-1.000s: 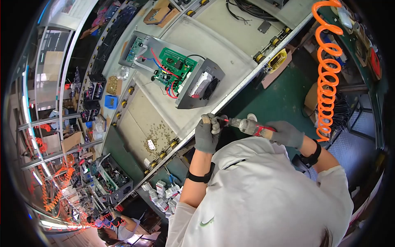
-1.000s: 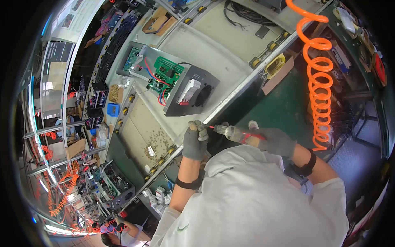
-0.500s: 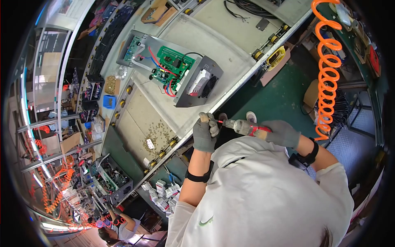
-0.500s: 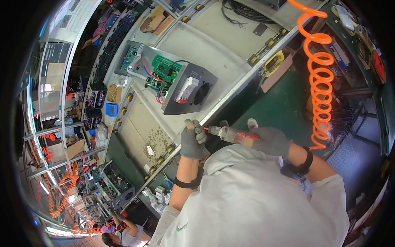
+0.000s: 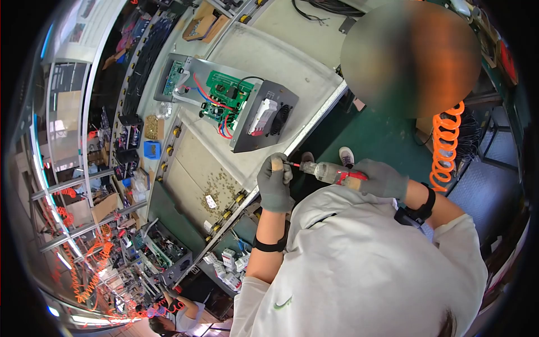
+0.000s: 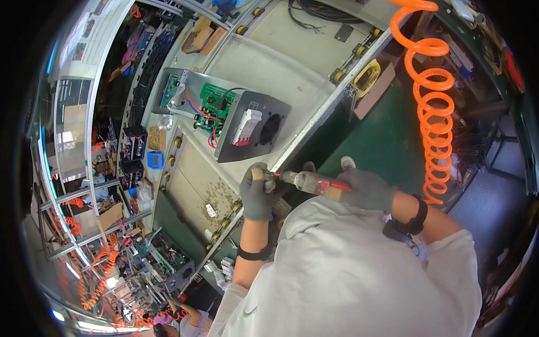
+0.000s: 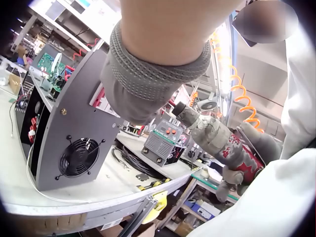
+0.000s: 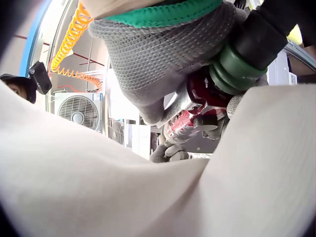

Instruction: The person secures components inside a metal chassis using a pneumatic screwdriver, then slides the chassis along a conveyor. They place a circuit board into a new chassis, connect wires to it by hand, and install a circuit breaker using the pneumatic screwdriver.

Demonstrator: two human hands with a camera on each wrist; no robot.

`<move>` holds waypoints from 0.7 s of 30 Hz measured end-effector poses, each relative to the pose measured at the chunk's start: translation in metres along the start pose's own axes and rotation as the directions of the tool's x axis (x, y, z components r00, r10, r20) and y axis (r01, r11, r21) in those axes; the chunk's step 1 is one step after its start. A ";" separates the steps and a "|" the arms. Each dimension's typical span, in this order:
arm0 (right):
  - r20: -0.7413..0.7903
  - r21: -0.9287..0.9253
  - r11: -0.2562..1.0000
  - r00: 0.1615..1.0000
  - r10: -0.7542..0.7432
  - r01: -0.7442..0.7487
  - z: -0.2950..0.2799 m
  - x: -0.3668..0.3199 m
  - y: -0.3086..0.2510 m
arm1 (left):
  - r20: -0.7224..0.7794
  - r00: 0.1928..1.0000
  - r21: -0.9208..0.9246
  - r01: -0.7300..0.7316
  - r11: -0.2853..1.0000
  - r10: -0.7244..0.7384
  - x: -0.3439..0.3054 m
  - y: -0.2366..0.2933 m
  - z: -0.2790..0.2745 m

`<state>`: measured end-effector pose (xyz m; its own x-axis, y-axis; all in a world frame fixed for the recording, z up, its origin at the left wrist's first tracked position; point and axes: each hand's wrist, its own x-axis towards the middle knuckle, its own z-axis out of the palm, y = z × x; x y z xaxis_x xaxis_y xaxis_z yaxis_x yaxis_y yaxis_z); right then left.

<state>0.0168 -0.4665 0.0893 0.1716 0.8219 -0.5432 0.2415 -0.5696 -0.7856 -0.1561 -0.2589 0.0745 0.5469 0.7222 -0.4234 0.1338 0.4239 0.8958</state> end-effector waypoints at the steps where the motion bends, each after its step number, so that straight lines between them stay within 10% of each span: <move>1: -0.004 0.013 1.000 1.000 0.000 0.000 -0.001 -0.001 -0.002 | 0.051 0.997 -0.158 0.061 0.985 -0.054 0.000 -0.001 0.000; 4: 0.233 0.376 0.905 0.966 0.114 -0.197 -0.004 -0.003 -0.003 | 0.015 0.993 -0.216 0.116 0.969 -0.115 0.000 0.007 0.001; 5: 0.214 0.509 0.844 0.975 0.066 -0.169 0.001 -0.001 0.003 | -0.154 0.986 0.096 -0.050 0.994 0.065 -0.002 0.013 -0.001; 7: 0.193 0.646 0.750 0.981 0.021 -0.143 0.005 -0.001 0.010 | -0.102 0.758 0.758 -0.360 0.544 0.644 0.003 0.033 -0.008; 11: 0.126 0.529 0.828 0.982 0.140 -0.186 -0.003 -0.001 0.016 | 0.084 0.792 0.990 -0.134 0.037 0.605 0.031 0.088 -0.016; 12: 0.099 0.507 0.846 0.986 0.134 -0.166 0.000 0.000 0.019 | 0.289 0.798 0.952 -0.296 -0.074 0.528 0.047 0.100 -0.019; 15: 0.037 0.480 0.865 0.989 0.146 -0.145 0.011 0.004 0.026 | 0.298 0.952 0.951 -0.290 -0.109 0.068 0.087 0.118 -0.028; 16: 0.012 0.447 0.888 0.994 0.112 -0.106 0.016 0.007 0.029 | 0.392 0.919 0.916 -0.394 0.082 0.036 0.097 0.119 -0.034; 21: -0.081 0.483 0.875 0.994 0.080 -0.031 0.038 0.012 0.029 | 0.342 0.937 0.910 -0.349 0.225 0.070 0.101 0.111 -0.042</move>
<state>-0.0105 -0.4732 0.0484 0.2669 0.7708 -0.5785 -0.2548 -0.5225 -0.8137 -0.1207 -0.1164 0.1255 0.8045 0.5195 -0.2878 0.5911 -0.6536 0.4726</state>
